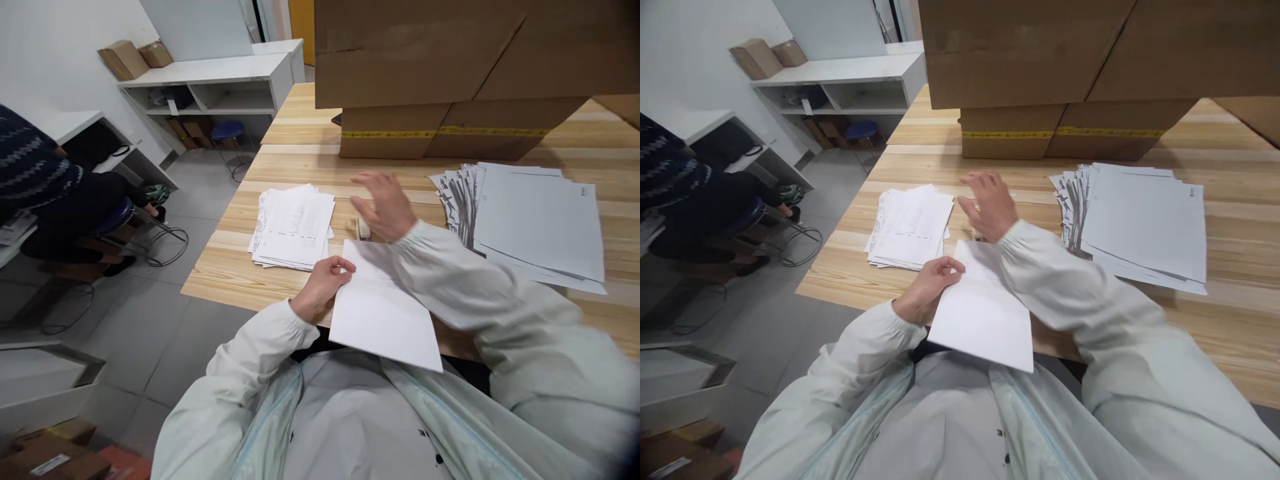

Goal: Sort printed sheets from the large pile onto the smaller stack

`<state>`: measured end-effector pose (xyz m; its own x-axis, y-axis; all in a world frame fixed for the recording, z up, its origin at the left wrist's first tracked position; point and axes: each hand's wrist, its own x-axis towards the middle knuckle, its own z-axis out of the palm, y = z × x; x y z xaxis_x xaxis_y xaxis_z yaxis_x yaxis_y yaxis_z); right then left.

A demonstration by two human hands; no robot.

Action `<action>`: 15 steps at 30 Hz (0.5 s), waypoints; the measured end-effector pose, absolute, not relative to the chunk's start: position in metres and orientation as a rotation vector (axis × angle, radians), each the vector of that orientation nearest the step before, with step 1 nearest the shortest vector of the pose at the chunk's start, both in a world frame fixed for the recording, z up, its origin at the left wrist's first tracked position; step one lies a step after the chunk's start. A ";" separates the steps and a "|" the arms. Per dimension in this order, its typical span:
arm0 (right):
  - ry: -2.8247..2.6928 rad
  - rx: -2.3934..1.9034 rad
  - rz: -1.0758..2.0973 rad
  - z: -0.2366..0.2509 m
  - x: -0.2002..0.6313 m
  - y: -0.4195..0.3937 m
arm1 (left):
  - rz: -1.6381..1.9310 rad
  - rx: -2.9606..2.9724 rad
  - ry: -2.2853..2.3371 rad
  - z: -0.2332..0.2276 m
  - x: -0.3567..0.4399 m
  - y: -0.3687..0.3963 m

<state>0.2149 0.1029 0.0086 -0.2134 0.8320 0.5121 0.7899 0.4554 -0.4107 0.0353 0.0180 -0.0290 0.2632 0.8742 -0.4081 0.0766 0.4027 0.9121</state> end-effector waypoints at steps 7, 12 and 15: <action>-1.383 -1.362 0.886 -0.009 0.243 -0.076 | 1.297 1.241 1.239 -0.012 -0.010 -0.037; -1.086 -1.541 0.842 -0.032 0.222 -0.083 | 1.229 1.395 1.089 -0.004 0.024 -0.030; -0.880 -1.791 0.355 -0.020 0.282 -0.059 | 1.179 1.401 0.956 -0.001 0.029 -0.021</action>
<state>0.2823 -0.0592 -0.0196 0.6842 0.7099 0.1672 0.3954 -0.1684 -0.9030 0.0294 -0.0214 -0.0010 0.2035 0.9653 0.1634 -0.0391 -0.1588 0.9865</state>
